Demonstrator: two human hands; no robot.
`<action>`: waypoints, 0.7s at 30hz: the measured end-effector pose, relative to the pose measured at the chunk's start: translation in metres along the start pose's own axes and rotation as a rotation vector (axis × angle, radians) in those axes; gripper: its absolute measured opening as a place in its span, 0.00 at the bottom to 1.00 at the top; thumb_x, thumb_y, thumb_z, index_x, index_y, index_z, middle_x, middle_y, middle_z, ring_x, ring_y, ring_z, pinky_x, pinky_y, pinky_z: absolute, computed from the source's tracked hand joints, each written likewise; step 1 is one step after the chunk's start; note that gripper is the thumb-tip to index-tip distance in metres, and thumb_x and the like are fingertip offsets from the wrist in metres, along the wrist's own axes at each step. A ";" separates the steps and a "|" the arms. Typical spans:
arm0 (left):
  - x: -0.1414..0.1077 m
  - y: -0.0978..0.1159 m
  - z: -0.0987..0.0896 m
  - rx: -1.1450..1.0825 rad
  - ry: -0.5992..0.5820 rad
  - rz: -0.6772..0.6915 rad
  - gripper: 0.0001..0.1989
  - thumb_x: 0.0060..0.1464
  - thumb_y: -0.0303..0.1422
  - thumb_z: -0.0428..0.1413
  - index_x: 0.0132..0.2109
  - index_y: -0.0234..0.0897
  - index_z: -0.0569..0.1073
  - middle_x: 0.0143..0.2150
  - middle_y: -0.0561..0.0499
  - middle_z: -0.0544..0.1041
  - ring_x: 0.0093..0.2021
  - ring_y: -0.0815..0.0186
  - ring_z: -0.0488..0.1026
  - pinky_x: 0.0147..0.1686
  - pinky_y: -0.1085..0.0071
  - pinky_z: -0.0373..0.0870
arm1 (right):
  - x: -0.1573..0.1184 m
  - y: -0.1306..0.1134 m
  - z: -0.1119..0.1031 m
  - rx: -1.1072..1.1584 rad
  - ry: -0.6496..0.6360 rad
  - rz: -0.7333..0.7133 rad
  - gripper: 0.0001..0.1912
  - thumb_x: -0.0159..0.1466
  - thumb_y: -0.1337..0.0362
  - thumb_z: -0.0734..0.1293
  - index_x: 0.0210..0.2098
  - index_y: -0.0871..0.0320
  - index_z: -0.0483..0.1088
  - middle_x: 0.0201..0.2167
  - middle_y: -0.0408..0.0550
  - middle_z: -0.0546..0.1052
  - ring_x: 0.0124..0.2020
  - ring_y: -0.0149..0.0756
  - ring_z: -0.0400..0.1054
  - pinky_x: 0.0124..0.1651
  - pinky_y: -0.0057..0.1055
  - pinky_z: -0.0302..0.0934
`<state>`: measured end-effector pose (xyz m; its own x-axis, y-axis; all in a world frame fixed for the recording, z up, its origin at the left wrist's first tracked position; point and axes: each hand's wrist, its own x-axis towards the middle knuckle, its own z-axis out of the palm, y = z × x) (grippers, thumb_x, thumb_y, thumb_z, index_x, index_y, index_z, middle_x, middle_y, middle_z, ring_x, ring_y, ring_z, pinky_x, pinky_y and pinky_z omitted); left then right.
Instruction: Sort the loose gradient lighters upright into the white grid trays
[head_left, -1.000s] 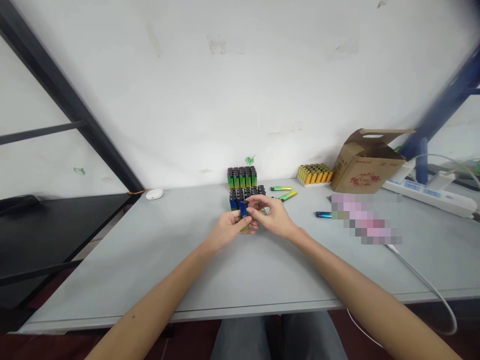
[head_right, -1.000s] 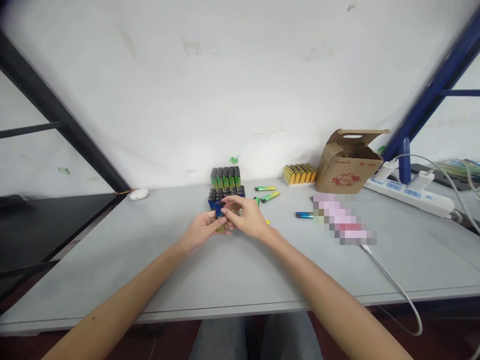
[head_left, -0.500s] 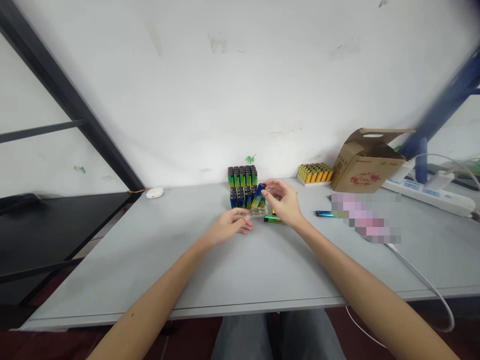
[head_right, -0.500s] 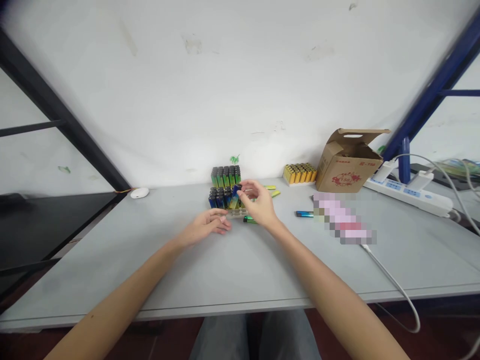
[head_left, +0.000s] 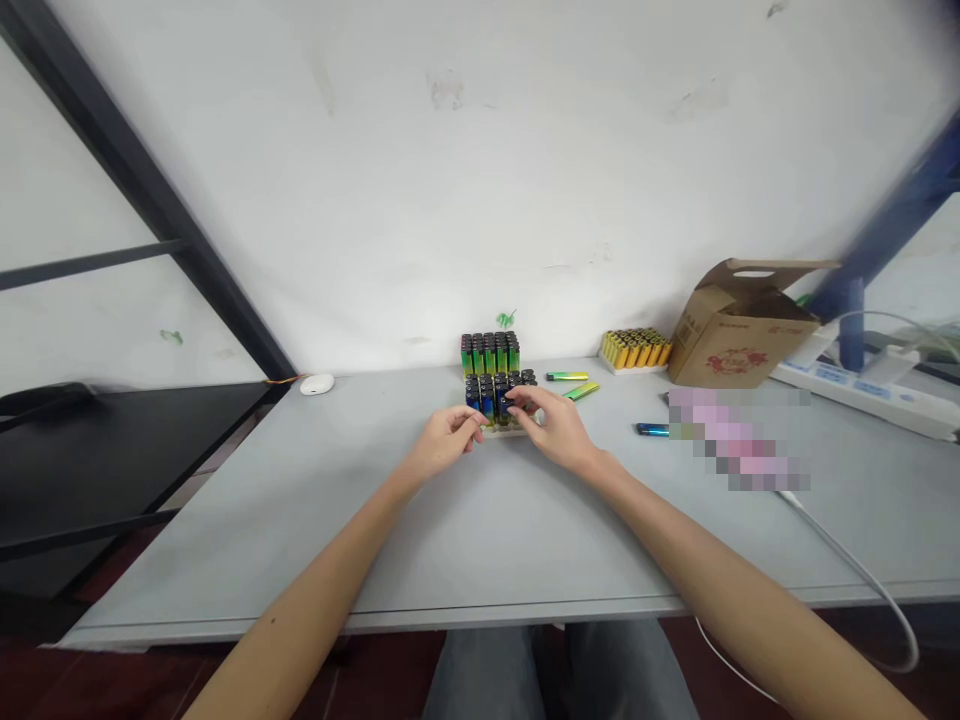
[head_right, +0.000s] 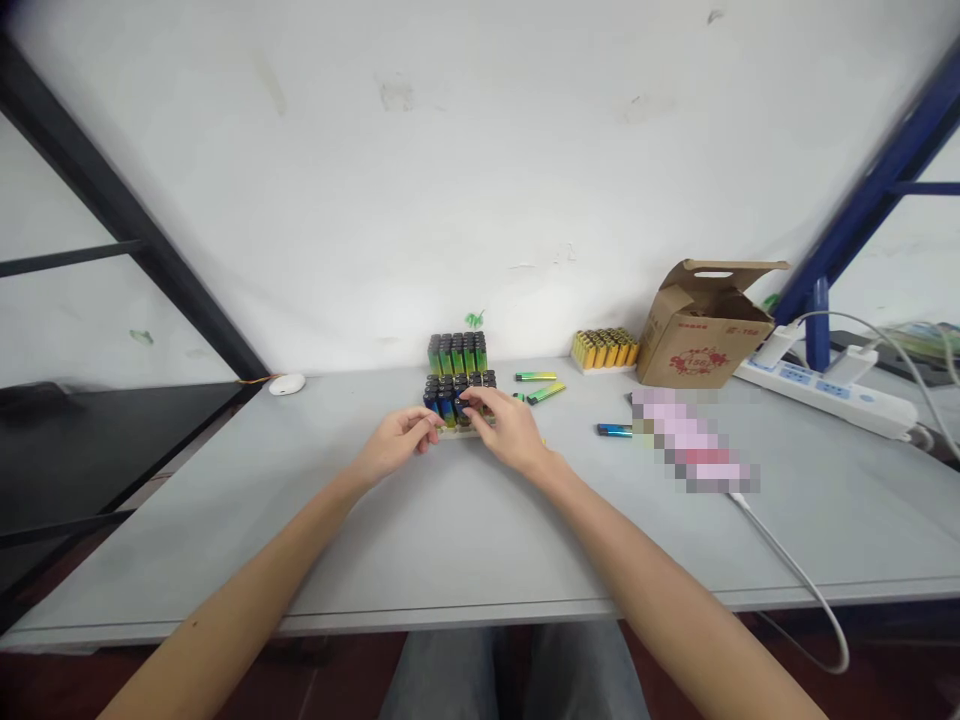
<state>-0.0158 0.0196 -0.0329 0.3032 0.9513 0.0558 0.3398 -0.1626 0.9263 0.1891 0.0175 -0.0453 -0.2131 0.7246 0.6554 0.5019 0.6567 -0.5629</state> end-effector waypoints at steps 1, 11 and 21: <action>0.000 0.000 0.001 0.008 -0.006 0.001 0.12 0.55 0.39 0.49 0.37 0.35 0.72 0.27 0.53 0.72 0.24 0.72 0.66 0.27 0.74 0.64 | 0.000 0.000 0.000 -0.005 0.006 -0.001 0.11 0.63 0.64 0.62 0.45 0.53 0.70 0.39 0.46 0.78 0.38 0.36 0.72 0.40 0.33 0.68; -0.009 -0.003 0.013 0.406 0.059 0.242 0.11 0.58 0.35 0.47 0.37 0.38 0.73 0.32 0.52 0.76 0.30 0.67 0.70 0.32 0.71 0.64 | 0.002 0.002 -0.004 -0.341 0.068 -0.193 0.15 0.63 0.66 0.62 0.48 0.52 0.72 0.58 0.53 0.66 0.59 0.45 0.59 0.58 0.46 0.58; -0.016 -0.002 0.016 0.620 0.002 0.412 0.09 0.60 0.31 0.46 0.37 0.38 0.71 0.33 0.52 0.74 0.31 0.67 0.68 0.32 0.71 0.62 | 0.009 0.006 -0.031 -0.433 -0.081 -0.107 0.21 0.65 0.64 0.57 0.58 0.55 0.62 0.61 0.53 0.62 0.61 0.43 0.57 0.61 0.43 0.55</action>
<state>-0.0070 0.0010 -0.0412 0.5131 0.7819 0.3541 0.6393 -0.6234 0.4501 0.2163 0.0216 -0.0268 -0.3391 0.6828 0.6472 0.7744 0.5932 -0.2201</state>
